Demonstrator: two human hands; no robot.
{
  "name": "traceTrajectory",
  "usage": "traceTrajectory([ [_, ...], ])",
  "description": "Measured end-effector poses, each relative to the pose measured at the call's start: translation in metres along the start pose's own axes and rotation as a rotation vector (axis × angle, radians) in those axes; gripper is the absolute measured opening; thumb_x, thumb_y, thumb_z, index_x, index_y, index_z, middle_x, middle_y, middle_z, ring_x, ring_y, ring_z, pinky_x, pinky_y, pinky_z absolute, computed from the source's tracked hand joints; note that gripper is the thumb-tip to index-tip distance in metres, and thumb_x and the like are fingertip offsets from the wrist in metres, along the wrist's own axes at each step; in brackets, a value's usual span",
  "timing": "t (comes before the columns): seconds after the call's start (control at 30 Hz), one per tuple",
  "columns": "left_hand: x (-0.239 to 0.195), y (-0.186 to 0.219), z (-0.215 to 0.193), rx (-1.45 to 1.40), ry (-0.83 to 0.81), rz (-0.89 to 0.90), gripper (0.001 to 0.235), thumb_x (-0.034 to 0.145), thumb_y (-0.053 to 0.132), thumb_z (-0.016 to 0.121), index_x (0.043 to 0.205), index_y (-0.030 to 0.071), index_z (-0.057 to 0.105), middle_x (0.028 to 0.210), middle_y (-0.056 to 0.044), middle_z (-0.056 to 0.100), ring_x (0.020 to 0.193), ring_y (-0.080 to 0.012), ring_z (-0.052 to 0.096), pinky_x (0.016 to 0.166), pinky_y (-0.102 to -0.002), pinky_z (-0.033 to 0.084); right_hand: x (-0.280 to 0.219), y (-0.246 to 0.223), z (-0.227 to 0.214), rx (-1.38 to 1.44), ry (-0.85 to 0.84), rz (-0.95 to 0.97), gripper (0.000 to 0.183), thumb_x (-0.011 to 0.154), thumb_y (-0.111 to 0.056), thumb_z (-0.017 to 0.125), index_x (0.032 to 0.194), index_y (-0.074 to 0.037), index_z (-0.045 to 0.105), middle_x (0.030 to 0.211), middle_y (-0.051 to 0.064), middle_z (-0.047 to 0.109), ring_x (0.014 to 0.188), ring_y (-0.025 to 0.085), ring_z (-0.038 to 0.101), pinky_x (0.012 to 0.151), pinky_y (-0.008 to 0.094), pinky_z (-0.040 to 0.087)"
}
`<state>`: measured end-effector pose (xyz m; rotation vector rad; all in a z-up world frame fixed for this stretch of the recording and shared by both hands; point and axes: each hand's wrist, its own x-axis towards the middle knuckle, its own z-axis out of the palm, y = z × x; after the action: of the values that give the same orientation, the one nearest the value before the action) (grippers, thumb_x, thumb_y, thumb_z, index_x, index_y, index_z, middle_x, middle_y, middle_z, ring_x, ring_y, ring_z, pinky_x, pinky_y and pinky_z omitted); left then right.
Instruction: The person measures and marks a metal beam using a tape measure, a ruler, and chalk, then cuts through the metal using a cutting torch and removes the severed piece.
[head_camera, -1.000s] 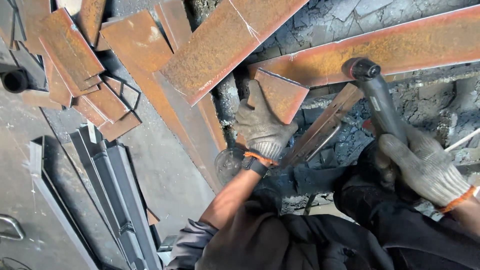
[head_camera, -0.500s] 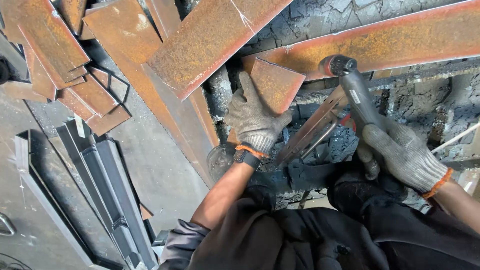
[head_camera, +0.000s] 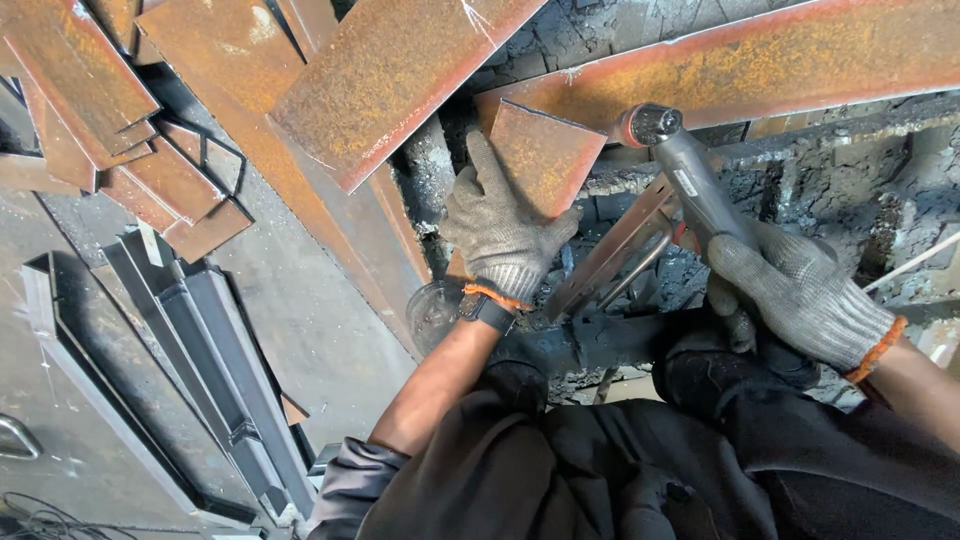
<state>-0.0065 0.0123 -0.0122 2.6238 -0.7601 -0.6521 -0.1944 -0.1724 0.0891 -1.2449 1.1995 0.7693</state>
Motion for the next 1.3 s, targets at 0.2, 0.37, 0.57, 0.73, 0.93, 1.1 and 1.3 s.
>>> traceTrajectory([
  [0.2, 0.0, -0.006, 0.008, -0.025, 0.0, 0.018, 0.152, 0.047, 0.055, 0.097, 0.159, 0.005, 0.008, 0.132, -0.03, 0.05, 0.114, -0.047, 0.053, 0.096, -0.063, 0.041, 0.002, 0.0, -0.006, 0.066, -0.015, 0.046, 0.056, 0.097, -0.056, 0.052, 0.102, -0.001, 0.061, 0.063, 0.009, 0.056, 0.048, 0.019, 0.052, 0.046, 0.037, 0.046],
  [0.37, -0.001, -0.004, 0.006, -0.004, 0.026, 0.028, 0.152, 0.046, 0.053, 0.098, 0.159, 0.006, 0.008, 0.132, -0.03, 0.049, 0.115, -0.0467, 0.052, 0.095, -0.063, 0.041, 0.001, -0.008, -0.009, 0.131, -0.018, 0.029, 0.051, 0.104, -0.053, 0.051, 0.112, -0.004, 0.057, 0.066, 0.009, 0.058, 0.05, 0.019, 0.054, 0.044, 0.037, 0.048],
  [0.57, 0.0, 0.001, 0.0, -0.004, -0.021, -0.028, 0.15, 0.046, 0.052, 0.099, 0.158, 0.008, 0.01, 0.131, -0.029, 0.049, 0.115, -0.0472, 0.052, 0.096, -0.063, 0.041, 0.002, -0.006, -0.008, 0.099, -0.03, 0.089, 0.048, 0.1, -0.052, 0.052, 0.114, -0.006, 0.06, 0.064, 0.01, 0.057, 0.049, 0.02, 0.053, 0.045, 0.038, 0.046],
  [0.73, 0.001, 0.003, 0.003, 0.004, -0.011, -0.035, 0.15, 0.045, 0.053, 0.098, 0.158, 0.008, 0.011, 0.132, -0.029, 0.048, 0.116, -0.0472, 0.051, 0.095, -0.063, 0.04, -0.002, -0.018, -0.006, 0.064, -0.032, 0.11, 0.054, 0.1, -0.053, 0.053, 0.106, 0.0, 0.061, 0.062, 0.011, 0.056, 0.048, 0.021, 0.054, 0.046, 0.038, 0.047],
  [0.93, -0.001, -0.003, 0.008, -0.011, 0.013, 0.0, 0.15, 0.046, 0.053, 0.098, 0.159, 0.008, 0.01, 0.134, -0.03, 0.047, 0.117, -0.0475, 0.05, 0.097, -0.064, 0.04, 0.004, -0.001, -0.008, 0.154, -0.06, 0.06, 0.049, 0.1, -0.05, 0.053, 0.118, -0.005, 0.064, 0.064, 0.009, 0.057, 0.048, 0.019, 0.053, 0.044, 0.037, 0.047],
  [1.1, -0.002, -0.004, 0.01, -0.012, 0.033, 0.017, 0.151, 0.047, 0.053, 0.099, 0.159, 0.007, 0.009, 0.134, -0.031, 0.047, 0.117, -0.0482, 0.05, 0.097, -0.063, 0.04, 0.004, -0.004, -0.009, 0.105, -0.049, 0.072, 0.051, 0.1, -0.05, 0.052, 0.123, -0.007, 0.065, 0.065, 0.009, 0.059, 0.048, 0.018, 0.053, 0.044, 0.036, 0.045],
  [1.3, -0.003, -0.011, 0.019, -0.031, 0.063, 0.053, 0.151, 0.047, 0.055, 0.096, 0.16, 0.006, 0.008, 0.134, -0.032, 0.047, 0.117, -0.0483, 0.05, 0.098, -0.063, 0.041, 0.003, -0.005, -0.007, 0.084, -0.028, 0.073, 0.053, 0.098, -0.054, 0.052, 0.115, -0.005, 0.065, 0.062, 0.007, 0.057, 0.047, 0.016, 0.052, 0.044, 0.035, 0.045],
])
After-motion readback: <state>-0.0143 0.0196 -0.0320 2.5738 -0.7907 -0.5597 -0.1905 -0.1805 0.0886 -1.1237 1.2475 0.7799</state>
